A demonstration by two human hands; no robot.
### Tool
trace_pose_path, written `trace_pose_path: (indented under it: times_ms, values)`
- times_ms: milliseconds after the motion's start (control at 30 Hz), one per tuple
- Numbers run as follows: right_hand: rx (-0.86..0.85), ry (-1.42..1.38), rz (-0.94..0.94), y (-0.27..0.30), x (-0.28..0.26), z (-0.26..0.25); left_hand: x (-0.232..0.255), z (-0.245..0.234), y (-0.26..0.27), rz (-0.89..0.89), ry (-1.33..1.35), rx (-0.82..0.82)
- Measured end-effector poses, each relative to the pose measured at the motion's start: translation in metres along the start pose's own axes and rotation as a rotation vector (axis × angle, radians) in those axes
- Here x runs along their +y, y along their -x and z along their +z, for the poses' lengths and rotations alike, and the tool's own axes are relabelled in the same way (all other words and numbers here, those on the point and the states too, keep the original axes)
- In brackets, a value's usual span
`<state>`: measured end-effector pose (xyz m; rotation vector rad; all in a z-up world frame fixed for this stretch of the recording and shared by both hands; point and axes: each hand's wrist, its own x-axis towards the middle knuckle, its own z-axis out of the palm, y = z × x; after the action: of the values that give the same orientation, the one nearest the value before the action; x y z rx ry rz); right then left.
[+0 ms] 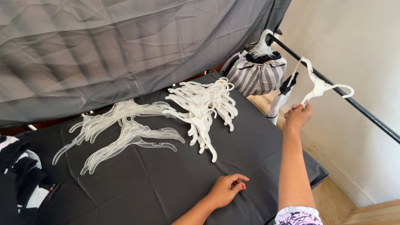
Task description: Folding and hanging children's clothes on plastic hangers.
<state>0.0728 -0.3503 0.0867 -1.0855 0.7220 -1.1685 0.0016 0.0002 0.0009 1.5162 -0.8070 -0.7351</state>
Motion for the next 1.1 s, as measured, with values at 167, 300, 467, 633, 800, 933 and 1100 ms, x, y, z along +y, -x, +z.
trace_pose_path:
  times_ms: [167,300,467,633,800,933,1100]
  values:
    - [-0.032,0.120,-0.009,-0.032,0.000,0.018,0.002,0.000,0.001,-0.019,-0.003,-0.001]
    - [-0.069,0.199,-0.025,-0.077,0.012,0.036,-0.005,0.002,-0.001,-0.020,0.046,-0.005]
    - [-0.114,0.370,-0.146,-0.128,0.035,0.061,-0.003,0.002,-0.002,-0.040,0.044,0.002]
    - [-0.229,0.366,-0.005,-0.130,0.021,0.089,-0.006,0.002,-0.004,-0.019,0.055,0.007]
    - [-0.297,0.199,-0.036,-0.152,0.043,0.092,-0.008,0.003,-0.004,-0.062,0.078,-0.008]
    - [-0.217,0.184,-0.105,-0.131,0.030,0.090,-0.007,0.002,-0.004,-0.052,0.073,-0.014]
    - [-0.159,0.206,0.123,-0.101,0.001,0.084,-0.005,0.002,-0.003,-0.041,0.063,-0.012]
